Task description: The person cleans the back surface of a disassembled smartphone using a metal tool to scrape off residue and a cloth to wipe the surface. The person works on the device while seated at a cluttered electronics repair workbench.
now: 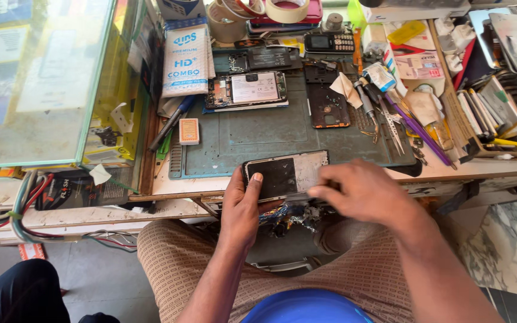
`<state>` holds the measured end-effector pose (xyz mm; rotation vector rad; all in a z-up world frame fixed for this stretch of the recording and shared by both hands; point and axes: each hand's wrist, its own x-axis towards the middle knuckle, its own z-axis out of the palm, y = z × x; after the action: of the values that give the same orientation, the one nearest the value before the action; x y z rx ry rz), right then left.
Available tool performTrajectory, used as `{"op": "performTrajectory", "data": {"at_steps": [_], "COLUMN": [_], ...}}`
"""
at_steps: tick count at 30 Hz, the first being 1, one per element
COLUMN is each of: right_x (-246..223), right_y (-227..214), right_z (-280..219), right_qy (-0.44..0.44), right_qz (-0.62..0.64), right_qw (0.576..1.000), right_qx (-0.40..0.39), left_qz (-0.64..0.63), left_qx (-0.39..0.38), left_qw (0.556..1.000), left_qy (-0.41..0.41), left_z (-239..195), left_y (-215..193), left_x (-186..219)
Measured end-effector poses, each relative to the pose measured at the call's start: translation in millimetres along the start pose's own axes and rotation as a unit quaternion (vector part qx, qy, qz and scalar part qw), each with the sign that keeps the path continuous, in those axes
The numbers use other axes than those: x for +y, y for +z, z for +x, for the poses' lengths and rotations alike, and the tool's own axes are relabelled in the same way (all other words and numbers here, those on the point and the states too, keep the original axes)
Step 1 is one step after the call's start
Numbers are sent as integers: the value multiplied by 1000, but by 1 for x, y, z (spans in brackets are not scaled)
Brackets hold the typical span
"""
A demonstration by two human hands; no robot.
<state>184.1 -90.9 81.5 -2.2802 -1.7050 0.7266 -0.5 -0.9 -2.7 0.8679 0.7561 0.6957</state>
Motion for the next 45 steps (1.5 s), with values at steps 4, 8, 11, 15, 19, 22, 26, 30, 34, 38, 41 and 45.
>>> {"op": "performTrajectory", "data": {"at_steps": [4,8,11,15,19,22,26,30,34,38,41,45], "right_x": [-17,-15,-17,-20,-5,11,12,20,31,6,-7,10], "right_y": [13,-2,-10,11,20,12,6,-2,2,33,41,15], "right_z": [3,1,-2,5,10,-1,-19,-35,-35,-16,-12,-31], "right_qy": [-66,-40,-16,-74,-73,-14,-19,-47,-71,-15,-85,36], "right_qz": [18,19,20,30,8,-59,12,119,138,56,29,-74], "right_qw": [996,999,1000,996,997,998,999,991,978,991,991,996], "right_qx": [57,12,6,29,-9,-5,-47,42,143,121,101,-38], "left_qz": [34,16,27,-13,-12,-15,-20,-6,-7,3,18,-11], "left_qx": [-50,-20,10,-31,-51,-22,-34,-37,-32,-32,-37,-28], "left_qw": [990,999,1000,998,996,1000,999,999,999,997,995,997], "left_qy": [127,43,-10,53,71,11,10,17,22,76,91,69], "left_z": [4,1,1,5,7,3,3,2,5,8,8,7], "left_y": [-2,-4,-4,-5,-7,-2,4,3,1,-3,-5,-3], "left_x": [-6,-7,-6,-10,-10,-7,4,2,-6,-14,-16,-13]}}
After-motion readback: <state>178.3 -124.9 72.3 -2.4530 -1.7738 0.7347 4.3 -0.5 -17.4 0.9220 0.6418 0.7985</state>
